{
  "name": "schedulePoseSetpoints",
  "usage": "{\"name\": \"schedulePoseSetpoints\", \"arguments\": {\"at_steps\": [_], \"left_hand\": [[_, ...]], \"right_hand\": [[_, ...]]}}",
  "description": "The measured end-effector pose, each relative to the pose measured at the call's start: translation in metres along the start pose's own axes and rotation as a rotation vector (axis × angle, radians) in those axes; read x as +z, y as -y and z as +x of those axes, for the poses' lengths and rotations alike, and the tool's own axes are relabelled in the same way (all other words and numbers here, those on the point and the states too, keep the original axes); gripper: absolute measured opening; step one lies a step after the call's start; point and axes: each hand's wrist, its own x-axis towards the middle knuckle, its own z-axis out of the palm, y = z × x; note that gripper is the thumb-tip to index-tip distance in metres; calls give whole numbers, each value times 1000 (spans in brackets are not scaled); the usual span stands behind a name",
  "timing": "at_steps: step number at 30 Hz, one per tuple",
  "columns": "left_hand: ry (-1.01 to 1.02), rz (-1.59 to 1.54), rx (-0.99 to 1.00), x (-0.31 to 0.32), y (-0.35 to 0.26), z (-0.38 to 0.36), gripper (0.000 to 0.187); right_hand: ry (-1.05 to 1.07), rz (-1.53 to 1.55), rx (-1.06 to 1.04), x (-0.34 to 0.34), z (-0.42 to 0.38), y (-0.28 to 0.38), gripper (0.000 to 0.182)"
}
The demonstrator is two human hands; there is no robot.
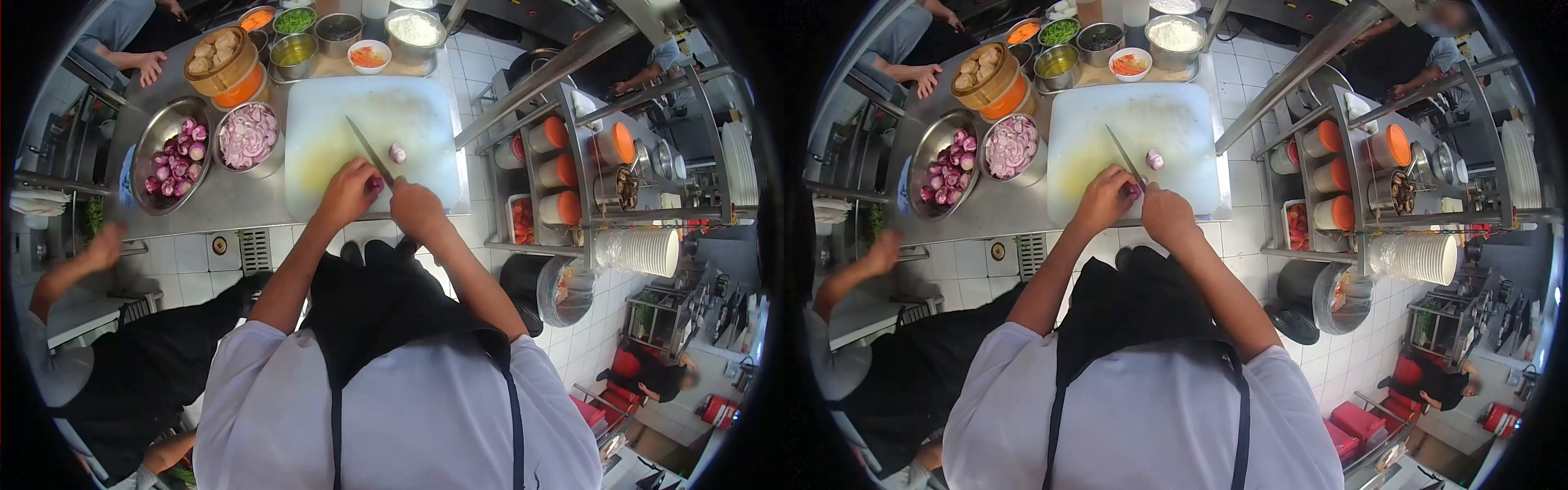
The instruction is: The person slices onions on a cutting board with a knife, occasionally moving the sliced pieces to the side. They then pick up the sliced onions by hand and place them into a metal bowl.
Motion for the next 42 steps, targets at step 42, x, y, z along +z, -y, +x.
{"name": "schedulePoseSetpoints", "arguments": {"at_steps": [42], "left_hand": [[-123,-98,30,10,13,-11,23]], "right_hand": [[24,112,14,15,14,-4,24]]}}
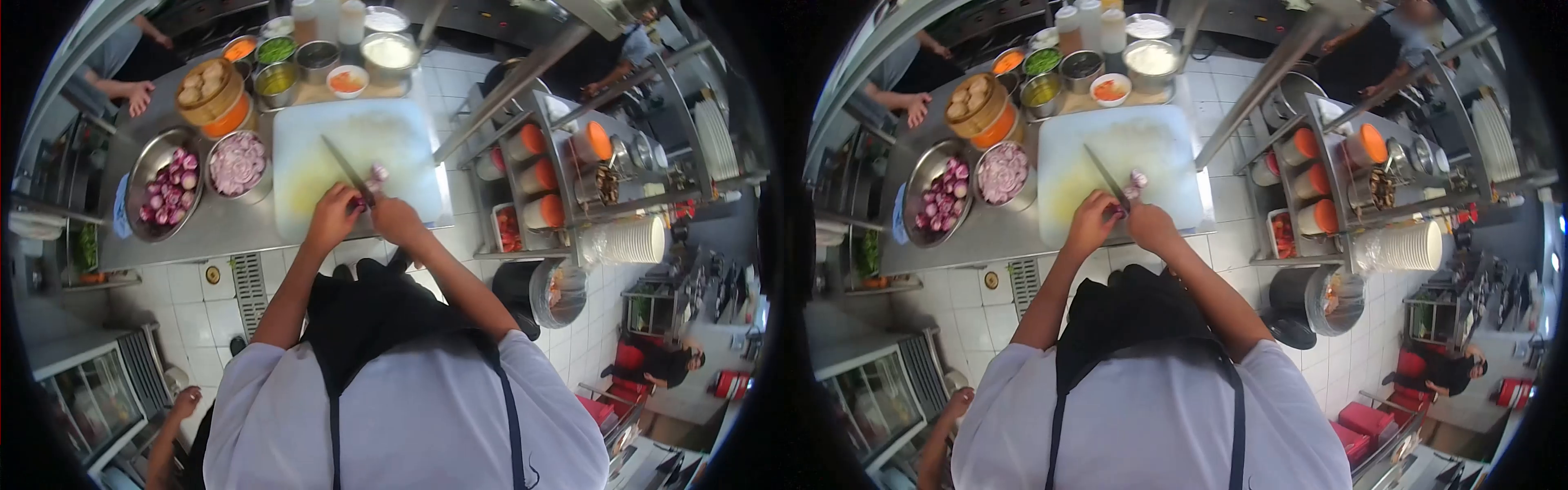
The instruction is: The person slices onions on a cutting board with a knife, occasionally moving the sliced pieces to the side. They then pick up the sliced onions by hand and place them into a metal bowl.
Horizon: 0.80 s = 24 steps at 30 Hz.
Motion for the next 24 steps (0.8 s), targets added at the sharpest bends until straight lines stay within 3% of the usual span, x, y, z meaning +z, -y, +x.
{"name": "schedulePoseSetpoints", "arguments": {"at_steps": [6,9,18,24], "left_hand": [[12,20,-41,-2,-6,1,23],[-5,25,-11,-1,-1,0,26],[13,80,-8,-6,-7,2,22],[-18,66,72,3,1,2,24]], "right_hand": [[116,-122,-35,-17,-3,17,23],[139,-82,51,-29,-10,28,23],[-88,-21,-2,25,-12,9,24],[-92,-93,-49,58,-3,-18,30]]}}
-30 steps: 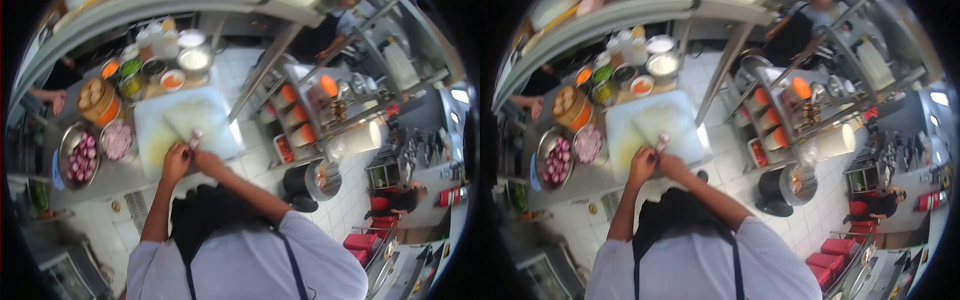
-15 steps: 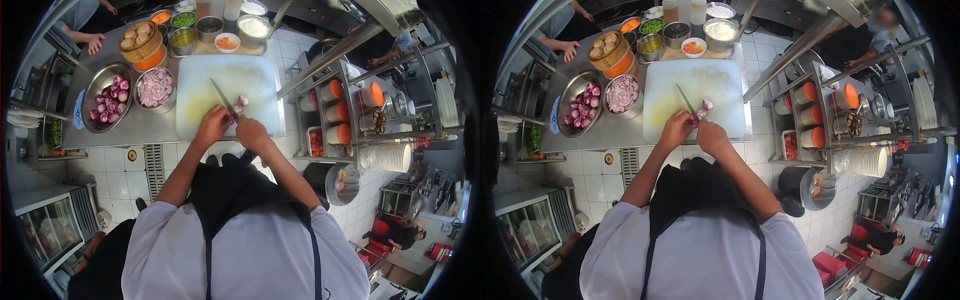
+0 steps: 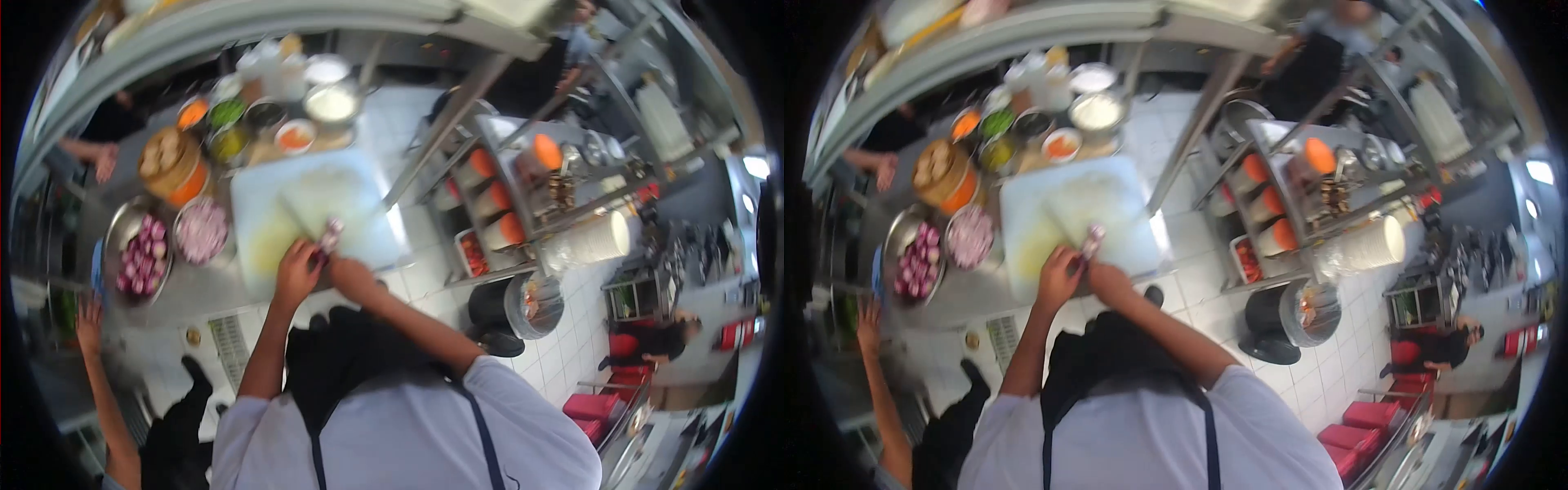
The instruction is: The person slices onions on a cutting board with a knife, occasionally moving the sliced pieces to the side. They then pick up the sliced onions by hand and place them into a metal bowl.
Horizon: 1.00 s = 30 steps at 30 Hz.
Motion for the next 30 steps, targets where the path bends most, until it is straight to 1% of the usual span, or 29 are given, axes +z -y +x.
{"name": "schedulePoseSetpoints", "arguments": {"at_steps": [2,3,4,7,10,13,16,19,22,24,25,27,28,30], "left_hand": [[28,-21,11,-5,-8,3,26],[46,3,2,-6,-10,4,27],[57,6,1,-6,-11,5,28],[85,15,-30,-8,-13,6,31],[124,59,-16,-13,-17,8,31],[106,142,68,-17,-25,12,30],[125,152,75,-19,-21,14,26],[84,340,-149,-7,5,7,28],[-32,389,-195,-1,11,3,28],[-20,271,-299,-5,-6,-1,30],[-15,203,-343,-2,-16,3,31],[-57,54,-274,16,-3,0,35],[-82,-4,-261,16,4,-11,38],[-58,-9,-277,6,-1,-16,33]], "right_hand": [[-25,45,20,-15,-3,8,26],[-110,65,0,-13,-5,8,19],[-66,101,29,-19,-5,9,19],[-68,109,10,-21,-6,6,18],[-74,127,4,-23,-5,2,18],[-92,157,7,-26,-2,-6,18],[-93,153,35,-29,3,-16,19],[-114,123,64,-28,4,-21,21],[-123,172,64,-29,1,-3,23],[-121,221,57,-41,-5,14,22],[-114,169,37,-34,-4,15,20],[-124,105,47,-21,-2,6,20],[-112,89,39,-11,-2,10,19],[-21,64,19,-7,4,3,21]]}}
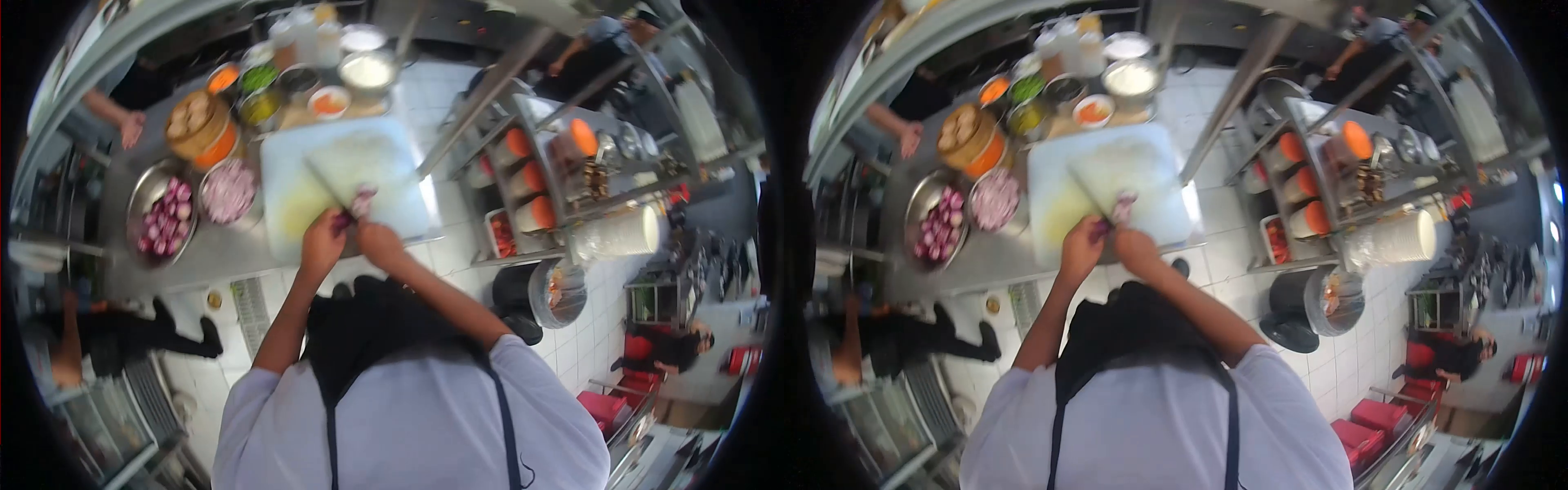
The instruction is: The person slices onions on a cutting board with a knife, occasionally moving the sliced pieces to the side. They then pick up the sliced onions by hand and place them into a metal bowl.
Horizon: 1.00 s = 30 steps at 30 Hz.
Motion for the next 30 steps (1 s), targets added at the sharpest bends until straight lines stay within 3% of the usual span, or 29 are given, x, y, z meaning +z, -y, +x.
{"name": "schedulePoseSetpoints", "arguments": {"at_steps": [2,11,14,26,30], "left_hand": [[-13,57,84,-12,-2,2,26],[102,22,197,-31,-7,14,25],[101,28,194,-29,-6,12,22],[149,69,215,-33,-6,15,21],[146,47,196,-33,-4,15,21]], "right_hand": [[-45,-41,-88,-22,-4,11,19],[26,-34,-44,-29,1,18,26],[35,-45,-39,-50,2,31,16],[164,-163,-12,-77,-15,42,16],[95,-164,-9,-58,-15,43,15]]}}
